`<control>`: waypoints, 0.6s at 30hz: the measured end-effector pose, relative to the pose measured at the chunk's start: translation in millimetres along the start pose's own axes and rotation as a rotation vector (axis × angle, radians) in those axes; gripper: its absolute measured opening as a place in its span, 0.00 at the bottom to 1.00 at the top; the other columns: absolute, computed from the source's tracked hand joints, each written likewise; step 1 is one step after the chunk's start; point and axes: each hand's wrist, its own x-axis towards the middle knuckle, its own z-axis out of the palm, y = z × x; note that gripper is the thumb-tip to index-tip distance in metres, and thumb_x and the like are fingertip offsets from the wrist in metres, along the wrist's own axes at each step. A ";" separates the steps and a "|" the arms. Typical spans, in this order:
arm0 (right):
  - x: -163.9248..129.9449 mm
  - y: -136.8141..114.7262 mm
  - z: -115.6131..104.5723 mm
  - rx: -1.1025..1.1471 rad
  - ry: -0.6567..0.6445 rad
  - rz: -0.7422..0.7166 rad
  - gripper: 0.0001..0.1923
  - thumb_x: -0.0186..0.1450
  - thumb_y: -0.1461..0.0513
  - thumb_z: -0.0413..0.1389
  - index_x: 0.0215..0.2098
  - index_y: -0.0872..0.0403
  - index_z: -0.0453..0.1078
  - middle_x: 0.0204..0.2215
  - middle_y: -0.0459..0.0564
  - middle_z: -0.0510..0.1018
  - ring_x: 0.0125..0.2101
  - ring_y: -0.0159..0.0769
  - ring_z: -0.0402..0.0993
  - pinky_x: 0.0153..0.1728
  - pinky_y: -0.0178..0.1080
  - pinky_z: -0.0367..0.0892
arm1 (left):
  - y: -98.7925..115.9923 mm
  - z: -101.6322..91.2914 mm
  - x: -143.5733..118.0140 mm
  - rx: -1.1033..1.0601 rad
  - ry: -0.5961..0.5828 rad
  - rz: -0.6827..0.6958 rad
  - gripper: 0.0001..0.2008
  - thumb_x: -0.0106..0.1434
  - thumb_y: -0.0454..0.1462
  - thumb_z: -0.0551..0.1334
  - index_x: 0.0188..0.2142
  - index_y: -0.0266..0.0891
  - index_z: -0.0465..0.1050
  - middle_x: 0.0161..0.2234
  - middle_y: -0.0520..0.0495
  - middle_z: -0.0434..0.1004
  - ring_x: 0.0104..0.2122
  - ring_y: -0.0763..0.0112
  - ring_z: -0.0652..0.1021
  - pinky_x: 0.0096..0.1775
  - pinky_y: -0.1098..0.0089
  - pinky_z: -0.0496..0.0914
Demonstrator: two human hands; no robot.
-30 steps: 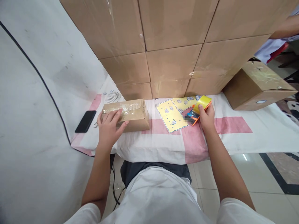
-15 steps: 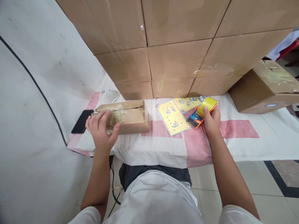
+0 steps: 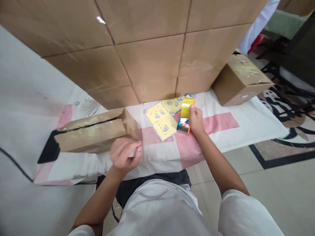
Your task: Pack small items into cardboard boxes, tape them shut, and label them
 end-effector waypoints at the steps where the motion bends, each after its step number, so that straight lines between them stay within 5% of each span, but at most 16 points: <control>1: -2.1 -4.6 2.0 0.010 -0.016 -0.014 0.36 0.63 0.31 0.50 0.25 0.54 0.73 0.21 0.49 0.74 0.24 0.38 0.73 0.26 0.39 0.70 | 9.2 17.5 7.6 -0.148 -0.120 -0.058 0.09 0.63 0.32 0.63 0.43 0.41 0.75 0.28 0.50 0.78 0.29 0.70 0.76 0.36 0.68 0.67; 4: -4.8 -18.6 8.5 0.119 -0.087 -0.038 0.38 0.66 0.31 0.45 0.29 0.53 0.75 0.23 0.50 0.77 0.25 0.38 0.75 0.27 0.40 0.71 | 24.4 70.4 35.6 -0.471 -0.409 -0.388 0.14 0.66 0.38 0.63 0.50 0.39 0.75 0.29 0.52 0.76 0.27 0.73 0.74 0.34 0.71 0.67; 7: 2.1 -26.1 14.6 0.177 -0.093 -0.100 0.39 0.67 0.31 0.42 0.29 0.53 0.74 0.22 0.49 0.75 0.25 0.39 0.75 0.28 0.42 0.73 | 18.8 112.5 64.7 -0.662 -0.551 -0.650 0.20 0.64 0.43 0.66 0.53 0.38 0.76 0.27 0.54 0.73 0.26 0.74 0.71 0.33 0.72 0.65; 12: 23.6 -20.6 23.4 0.164 -0.116 -0.248 0.38 0.69 0.33 0.41 0.26 0.52 0.73 0.23 0.50 0.74 0.32 0.42 0.77 0.37 0.44 0.74 | 0.8 148.8 91.7 -0.937 -0.529 -0.842 0.11 0.63 0.43 0.66 0.37 0.38 0.83 0.29 0.49 0.76 0.29 0.72 0.72 0.33 0.71 0.65; 18: 35.9 -0.8 17.6 0.102 -0.042 -0.264 0.38 0.70 0.33 0.37 0.23 0.50 0.69 0.21 0.49 0.70 0.31 0.42 0.73 0.42 0.47 0.71 | 2.9 164.4 98.1 -0.902 -0.425 -0.842 0.08 0.62 0.43 0.69 0.34 0.41 0.84 0.31 0.50 0.74 0.31 0.73 0.71 0.34 0.71 0.65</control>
